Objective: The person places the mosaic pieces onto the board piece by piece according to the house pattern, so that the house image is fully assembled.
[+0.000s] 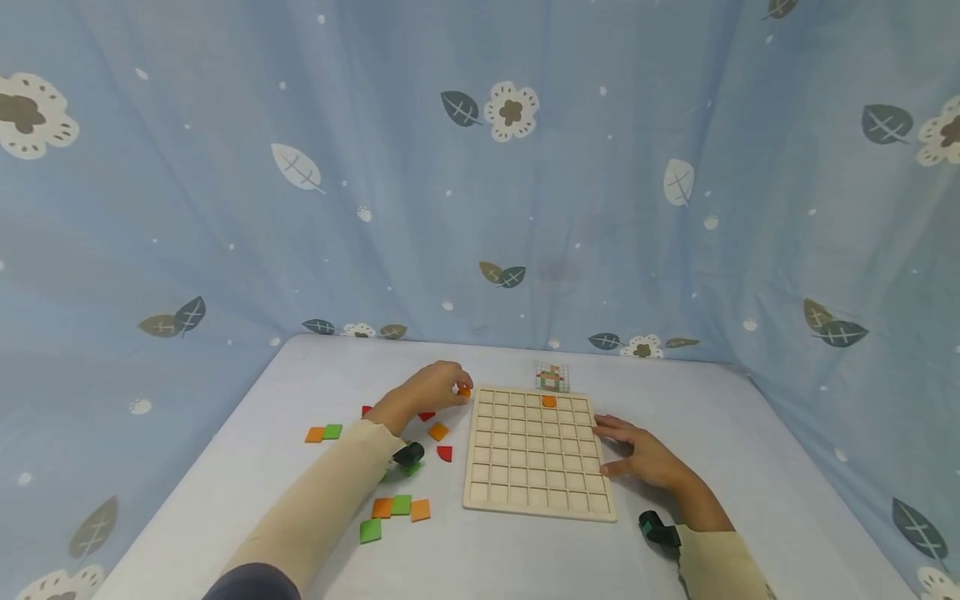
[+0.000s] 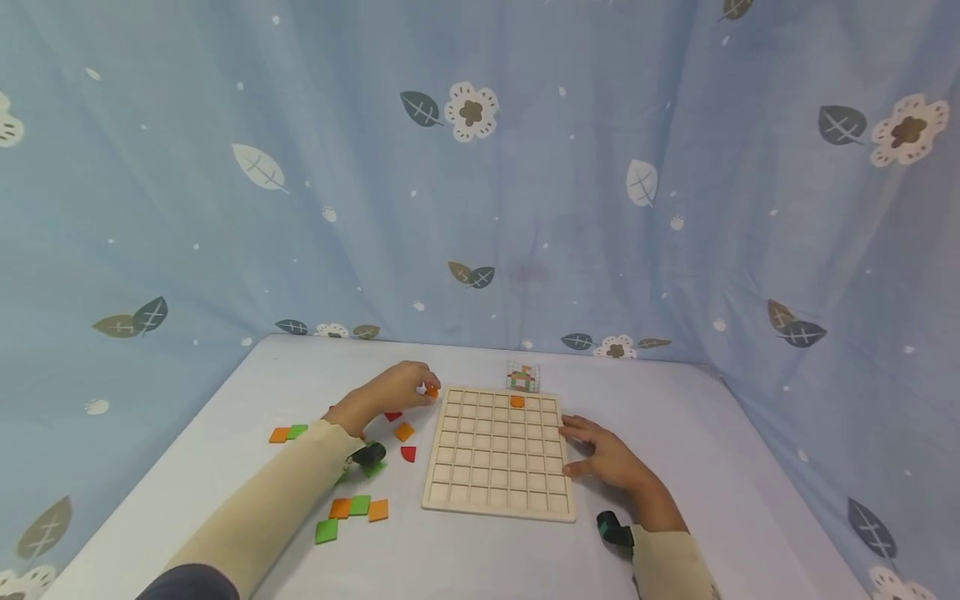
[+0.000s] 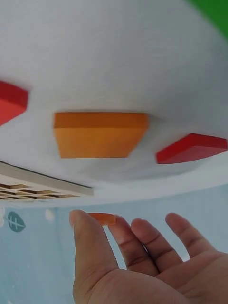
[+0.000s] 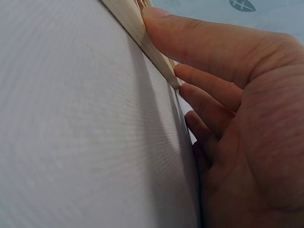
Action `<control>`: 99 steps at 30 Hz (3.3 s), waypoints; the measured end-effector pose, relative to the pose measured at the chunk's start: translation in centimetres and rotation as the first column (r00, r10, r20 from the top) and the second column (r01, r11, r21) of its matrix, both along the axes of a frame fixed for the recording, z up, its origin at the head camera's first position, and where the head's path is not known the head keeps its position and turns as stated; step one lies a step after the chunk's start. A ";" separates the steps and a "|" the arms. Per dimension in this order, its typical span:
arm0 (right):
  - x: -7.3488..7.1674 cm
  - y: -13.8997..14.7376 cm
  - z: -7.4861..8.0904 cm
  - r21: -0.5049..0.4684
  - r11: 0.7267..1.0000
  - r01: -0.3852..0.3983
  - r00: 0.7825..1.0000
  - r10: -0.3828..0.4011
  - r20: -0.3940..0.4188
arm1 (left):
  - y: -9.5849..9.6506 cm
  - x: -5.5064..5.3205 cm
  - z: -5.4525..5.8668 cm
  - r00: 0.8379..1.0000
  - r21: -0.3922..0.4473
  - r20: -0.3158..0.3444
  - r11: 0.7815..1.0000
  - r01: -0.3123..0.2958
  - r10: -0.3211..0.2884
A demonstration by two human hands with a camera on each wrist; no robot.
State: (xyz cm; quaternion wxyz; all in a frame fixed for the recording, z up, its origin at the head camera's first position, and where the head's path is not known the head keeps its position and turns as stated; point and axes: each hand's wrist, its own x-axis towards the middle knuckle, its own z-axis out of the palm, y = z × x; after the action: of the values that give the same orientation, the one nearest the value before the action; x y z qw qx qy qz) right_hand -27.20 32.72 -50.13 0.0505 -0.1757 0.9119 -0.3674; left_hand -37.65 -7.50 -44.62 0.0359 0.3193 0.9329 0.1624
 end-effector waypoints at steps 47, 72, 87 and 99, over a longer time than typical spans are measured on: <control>0.3 -0.2 0.0 -0.004 1.000 0.001 1.000 -0.001 0.000 | 9.8 -1.1 -0.9 0.990 0.053 0.019 0.989 0.135 -0.137; 0.2 0.0 -0.3 -0.028 1.000 -0.011 1.000 0.011 -0.013 | 11.4 -1.4 -1.8 0.990 0.100 0.089 0.990 0.102 -0.111; 0.1 -0.1 0.0 -0.024 1.000 0.002 1.000 -0.002 0.005 | 12.1 -1.5 -1.9 0.993 0.067 0.068 0.993 0.095 -0.099; 0.1 -0.2 0.0 -0.017 1.000 -0.012 1.000 0.012 0.001 | 11.9 -1.2 -1.7 0.993 0.071 0.076 0.994 0.086 -0.091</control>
State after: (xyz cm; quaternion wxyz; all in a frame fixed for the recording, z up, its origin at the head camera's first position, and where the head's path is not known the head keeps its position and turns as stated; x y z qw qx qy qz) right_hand -27.15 32.57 -50.14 0.0516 -0.1813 0.9076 -0.3751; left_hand -38.87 4.38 -46.35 0.0692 0.3547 0.9097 0.2048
